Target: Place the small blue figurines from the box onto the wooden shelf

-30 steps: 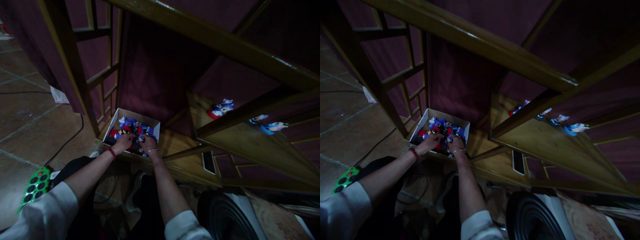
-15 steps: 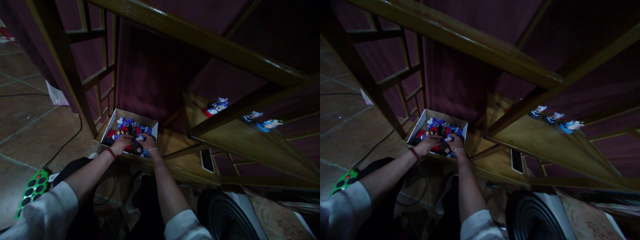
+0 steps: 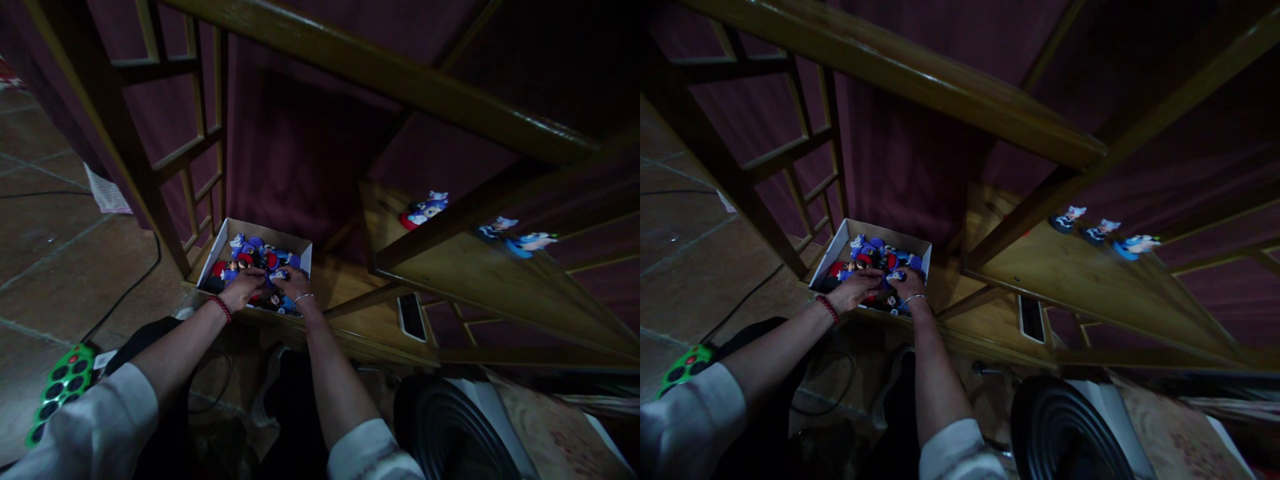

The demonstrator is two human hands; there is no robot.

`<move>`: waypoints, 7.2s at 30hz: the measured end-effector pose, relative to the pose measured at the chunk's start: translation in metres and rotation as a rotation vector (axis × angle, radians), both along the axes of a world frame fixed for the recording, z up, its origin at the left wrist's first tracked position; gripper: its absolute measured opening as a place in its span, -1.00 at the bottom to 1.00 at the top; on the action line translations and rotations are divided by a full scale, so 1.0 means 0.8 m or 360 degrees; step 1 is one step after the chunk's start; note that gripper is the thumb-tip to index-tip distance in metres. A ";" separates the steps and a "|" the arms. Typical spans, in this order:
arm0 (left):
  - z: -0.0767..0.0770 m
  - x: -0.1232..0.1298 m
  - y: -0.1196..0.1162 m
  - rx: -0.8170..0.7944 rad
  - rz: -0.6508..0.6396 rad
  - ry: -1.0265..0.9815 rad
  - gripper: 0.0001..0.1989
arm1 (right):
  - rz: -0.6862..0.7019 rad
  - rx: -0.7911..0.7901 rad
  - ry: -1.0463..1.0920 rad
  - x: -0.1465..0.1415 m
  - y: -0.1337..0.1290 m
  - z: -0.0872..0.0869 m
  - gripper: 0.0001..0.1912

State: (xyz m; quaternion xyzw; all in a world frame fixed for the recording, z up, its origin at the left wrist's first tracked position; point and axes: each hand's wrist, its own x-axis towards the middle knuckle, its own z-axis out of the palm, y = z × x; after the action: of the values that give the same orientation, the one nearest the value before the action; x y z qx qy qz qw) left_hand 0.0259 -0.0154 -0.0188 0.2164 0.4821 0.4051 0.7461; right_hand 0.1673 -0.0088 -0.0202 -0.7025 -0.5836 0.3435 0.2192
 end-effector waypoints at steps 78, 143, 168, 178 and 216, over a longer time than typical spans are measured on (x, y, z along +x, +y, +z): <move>0.022 -0.021 -0.001 0.0209 -0.0066 -0.0438 -0.85 | -0.0110 0.0123 0.0821 -0.001 -0.008 0.033 -0.63; 0.014 -0.024 -0.003 0.0130 -0.0062 -0.0314 -0.92 | 0.0096 0.0289 0.0466 0.000 -0.011 0.018 -0.70; 0.005 -0.020 -0.007 -0.0010 -0.0041 -0.0322 -0.87 | 0.0456 0.0585 -0.0111 -0.009 -0.019 0.023 -0.80; 0.009 -0.019 -0.007 -0.0058 -0.0014 -0.0286 -0.84 | 0.0481 0.0614 -0.0138 -0.012 -0.020 0.025 -0.79; 0.014 -0.015 0.003 -0.0023 -0.0002 -0.0418 -0.90 | -0.0036 0.0287 0.0259 -0.001 -0.005 0.007 -0.65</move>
State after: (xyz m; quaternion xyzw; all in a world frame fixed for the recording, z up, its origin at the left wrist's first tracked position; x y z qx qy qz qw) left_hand 0.0139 -0.0132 -0.0078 0.1563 0.3831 0.4261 0.8045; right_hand 0.1668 -0.0124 -0.0148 -0.6564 -0.5843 0.3429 0.3319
